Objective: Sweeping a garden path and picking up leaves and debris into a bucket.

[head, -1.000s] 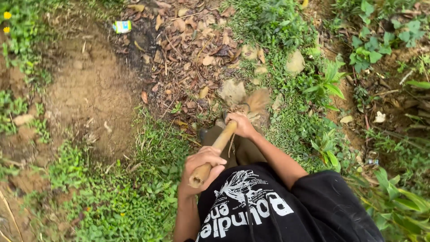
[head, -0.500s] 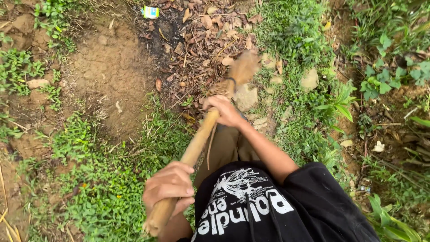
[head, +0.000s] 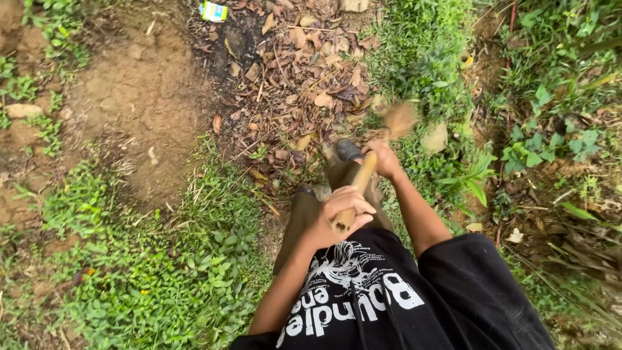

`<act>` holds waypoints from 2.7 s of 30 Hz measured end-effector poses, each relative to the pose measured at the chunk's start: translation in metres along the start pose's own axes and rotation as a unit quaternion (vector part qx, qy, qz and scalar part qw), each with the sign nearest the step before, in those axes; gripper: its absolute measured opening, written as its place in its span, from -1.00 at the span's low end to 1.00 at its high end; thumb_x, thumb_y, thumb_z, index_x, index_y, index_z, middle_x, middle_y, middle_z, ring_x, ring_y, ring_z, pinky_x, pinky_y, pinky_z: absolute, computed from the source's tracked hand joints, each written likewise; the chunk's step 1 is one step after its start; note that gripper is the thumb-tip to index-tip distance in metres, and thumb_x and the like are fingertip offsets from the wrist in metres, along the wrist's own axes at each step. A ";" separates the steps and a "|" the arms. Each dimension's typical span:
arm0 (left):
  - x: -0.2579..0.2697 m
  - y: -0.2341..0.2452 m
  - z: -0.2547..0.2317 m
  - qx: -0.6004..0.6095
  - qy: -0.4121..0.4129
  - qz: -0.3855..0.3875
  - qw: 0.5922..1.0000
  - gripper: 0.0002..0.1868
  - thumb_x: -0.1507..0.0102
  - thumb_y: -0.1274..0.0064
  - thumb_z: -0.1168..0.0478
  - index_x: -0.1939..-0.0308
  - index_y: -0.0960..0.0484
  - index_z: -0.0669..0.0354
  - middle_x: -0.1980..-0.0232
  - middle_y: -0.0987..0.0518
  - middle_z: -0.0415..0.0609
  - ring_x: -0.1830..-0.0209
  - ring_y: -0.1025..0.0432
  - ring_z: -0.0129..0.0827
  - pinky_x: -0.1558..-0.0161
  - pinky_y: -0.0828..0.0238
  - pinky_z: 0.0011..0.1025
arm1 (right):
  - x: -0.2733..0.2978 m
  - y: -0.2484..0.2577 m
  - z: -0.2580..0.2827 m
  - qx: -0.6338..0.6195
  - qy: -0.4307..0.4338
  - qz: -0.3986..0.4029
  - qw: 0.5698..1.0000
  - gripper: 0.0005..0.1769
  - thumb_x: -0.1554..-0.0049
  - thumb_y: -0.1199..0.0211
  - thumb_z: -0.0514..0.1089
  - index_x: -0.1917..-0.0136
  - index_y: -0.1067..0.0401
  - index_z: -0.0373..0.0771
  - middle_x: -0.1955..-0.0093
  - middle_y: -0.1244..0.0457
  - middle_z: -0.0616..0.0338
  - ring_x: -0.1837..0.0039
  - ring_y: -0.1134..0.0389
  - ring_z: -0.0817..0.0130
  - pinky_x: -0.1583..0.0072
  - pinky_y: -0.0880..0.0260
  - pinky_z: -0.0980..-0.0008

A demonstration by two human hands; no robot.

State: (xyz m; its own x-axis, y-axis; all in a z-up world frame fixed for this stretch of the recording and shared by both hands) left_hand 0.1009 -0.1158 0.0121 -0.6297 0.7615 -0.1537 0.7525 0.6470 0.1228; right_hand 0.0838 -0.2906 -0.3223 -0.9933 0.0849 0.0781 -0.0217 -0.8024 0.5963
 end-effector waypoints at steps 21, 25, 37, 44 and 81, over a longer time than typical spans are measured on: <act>0.027 0.028 0.061 0.407 0.084 -0.200 0.887 -0.81 -0.17 -0.16 0.40 0.16 -0.75 0.41 0.22 -0.60 0.15 0.55 -0.47 -0.44 0.58 -0.39 -0.54 | -0.069 0.069 0.126 -0.095 0.090 0.105 0.986 -0.67 0.01 -0.44 -0.03 0.04 -0.41 -0.12 0.07 -0.35 0.19 -0.05 -0.37 0.21 -0.11 -0.34 0.18; -0.070 0.036 -0.006 0.065 0.023 -0.202 0.977 -0.82 -0.25 -0.16 0.46 0.13 -0.62 0.14 0.21 -0.63 -0.04 0.20 -0.54 -0.42 0.13 -0.48 -0.40 | -0.066 0.035 0.030 -0.015 0.031 0.151 0.988 -0.68 0.09 -0.46 -0.09 0.07 -0.43 -0.11 0.11 -0.35 0.16 -0.04 -0.35 0.13 -0.13 -0.33 0.17; -0.077 0.076 -0.170 -0.119 -0.043 -0.209 0.970 -0.83 -0.22 -0.19 0.27 0.11 -0.63 0.04 0.46 -0.38 -0.27 0.34 -0.44 -0.46 0.07 -0.60 -0.24 | -0.119 0.025 0.234 -0.149 0.206 0.122 0.959 -0.72 -0.10 -0.47 0.00 0.10 -0.37 -0.05 0.13 -0.31 0.33 -0.01 -0.35 0.34 -0.20 -0.27 0.20; -0.063 0.085 -0.090 0.037 -0.102 -0.254 0.961 -0.80 -0.25 -0.17 0.42 0.07 -0.59 0.13 0.25 -0.58 -0.06 0.33 -0.51 -0.34 0.17 -0.54 -0.33 | -0.081 0.070 0.142 -0.100 0.101 0.103 0.985 -0.68 0.03 -0.49 0.03 0.11 -0.43 -0.08 0.18 -0.32 0.23 0.07 -0.36 0.17 -0.01 -0.32 0.19; -0.028 0.098 -0.103 -0.177 0.064 -0.363 0.913 -0.79 -0.17 -0.25 0.47 0.15 -0.67 0.19 0.29 -0.63 -0.12 0.25 -0.56 -0.34 -0.09 -0.54 -0.19 | -0.149 -0.084 0.244 -0.173 0.239 0.231 0.927 -0.78 0.02 -0.37 -0.16 0.13 -0.37 -0.01 0.18 -0.29 0.32 0.04 -0.34 0.31 -0.06 -0.31 0.17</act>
State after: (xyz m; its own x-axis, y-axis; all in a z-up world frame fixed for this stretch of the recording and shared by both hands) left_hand 0.1720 -0.0697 0.1295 -0.9719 0.1117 -0.2071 0.0340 0.9376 0.3461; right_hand 0.2608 -0.0916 -0.1890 -0.8401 -0.5210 -0.1509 0.4667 -0.8360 0.2885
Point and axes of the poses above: each hand's wrist, its own x-axis away from the middle knuckle, its own y-axis out of the back of the hand, z = x × y, the point moved 10 cm from there along -x, towards the middle knuckle
